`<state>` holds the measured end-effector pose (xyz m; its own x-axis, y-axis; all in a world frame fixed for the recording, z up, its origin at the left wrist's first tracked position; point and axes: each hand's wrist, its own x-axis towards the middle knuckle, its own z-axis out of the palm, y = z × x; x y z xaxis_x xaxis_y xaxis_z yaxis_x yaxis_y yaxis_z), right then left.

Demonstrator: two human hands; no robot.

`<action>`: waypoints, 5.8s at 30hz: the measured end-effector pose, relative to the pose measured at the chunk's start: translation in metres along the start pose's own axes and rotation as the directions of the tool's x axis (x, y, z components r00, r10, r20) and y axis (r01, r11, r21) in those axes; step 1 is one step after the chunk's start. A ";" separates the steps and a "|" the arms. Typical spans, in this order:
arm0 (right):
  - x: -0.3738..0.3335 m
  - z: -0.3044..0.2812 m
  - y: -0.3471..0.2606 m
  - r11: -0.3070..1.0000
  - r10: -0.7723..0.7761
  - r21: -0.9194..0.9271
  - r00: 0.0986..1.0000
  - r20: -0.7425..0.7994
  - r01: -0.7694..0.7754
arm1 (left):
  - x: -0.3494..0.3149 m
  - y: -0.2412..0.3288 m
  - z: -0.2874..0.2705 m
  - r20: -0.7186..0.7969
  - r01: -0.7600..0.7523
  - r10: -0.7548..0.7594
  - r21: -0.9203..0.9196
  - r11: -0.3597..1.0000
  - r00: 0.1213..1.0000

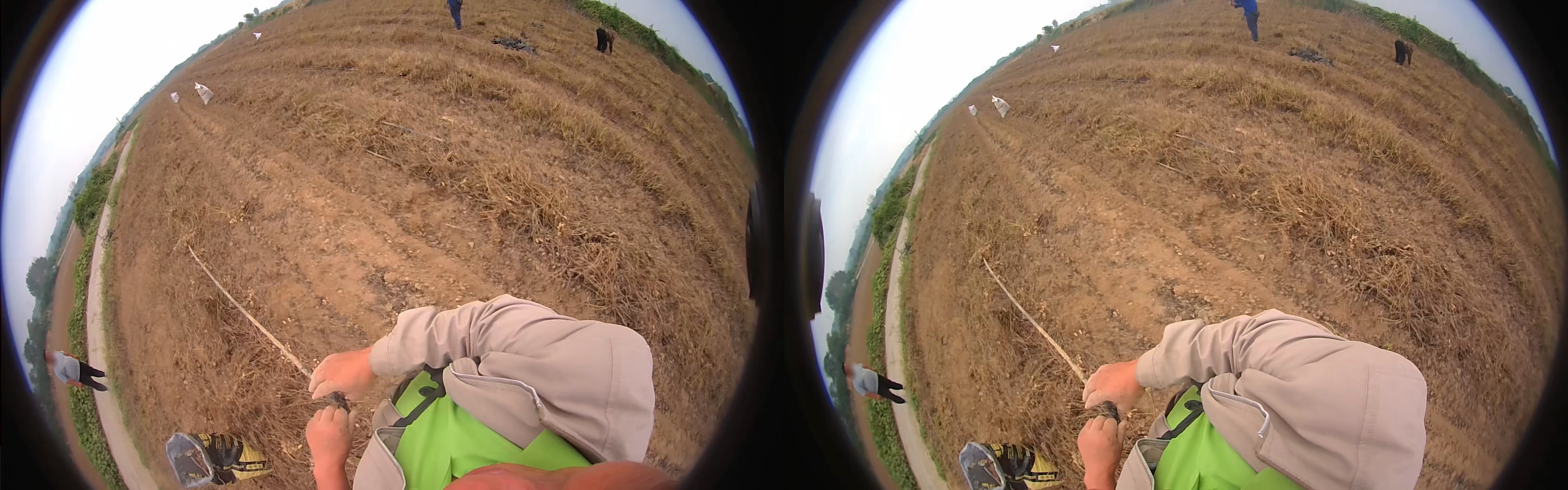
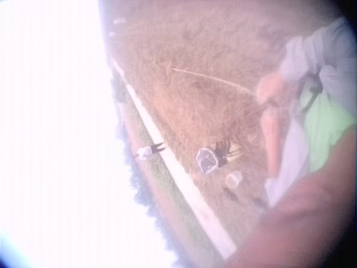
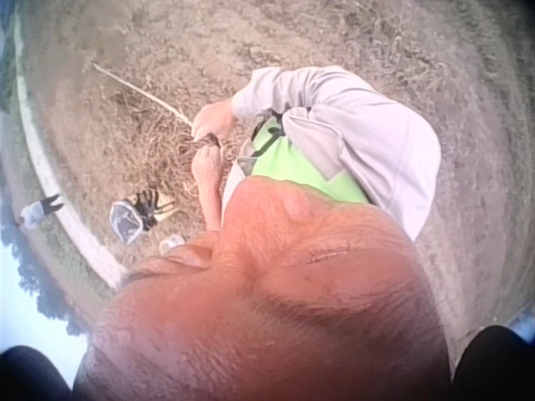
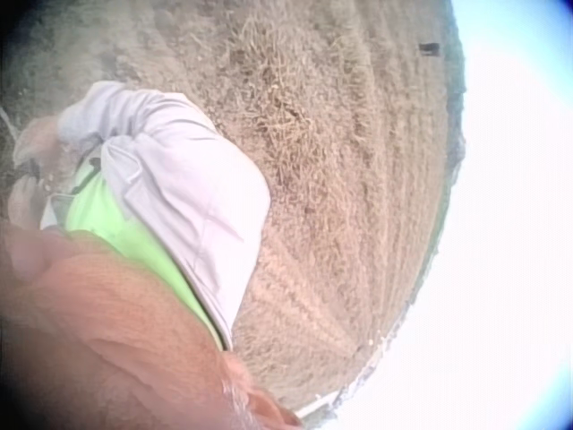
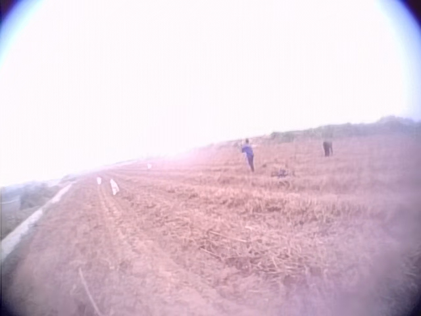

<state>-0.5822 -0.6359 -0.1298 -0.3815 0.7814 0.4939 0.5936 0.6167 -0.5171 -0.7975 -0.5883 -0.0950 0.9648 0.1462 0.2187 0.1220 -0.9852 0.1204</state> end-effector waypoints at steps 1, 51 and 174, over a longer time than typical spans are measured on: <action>0.006 0.001 0.005 1.000 0.027 -0.015 0.996 0.086 -0.026 | 0.010 -0.009 -0.008 -0.069 -0.018 0.016 -0.022 1.000 0.997; -0.026 -0.178 0.204 -0.158 0.692 0.873 0.580 0.431 -0.461 | 0.283 -0.145 0.105 -0.037 0.375 -0.405 -0.311 0.873 0.913; 0.002 -0.062 0.170 -0.188 0.906 0.971 0.408 0.115 0.144 | 0.258 -0.075 0.107 -0.420 0.240 -0.473 -0.497 0.834 0.774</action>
<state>-0.4382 -0.5353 -0.1729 0.3007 0.8882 -0.3474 -0.8553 0.0899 -0.5103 -0.5328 -0.4864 -0.1515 0.5912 0.6171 0.5192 0.2177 -0.7420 0.6341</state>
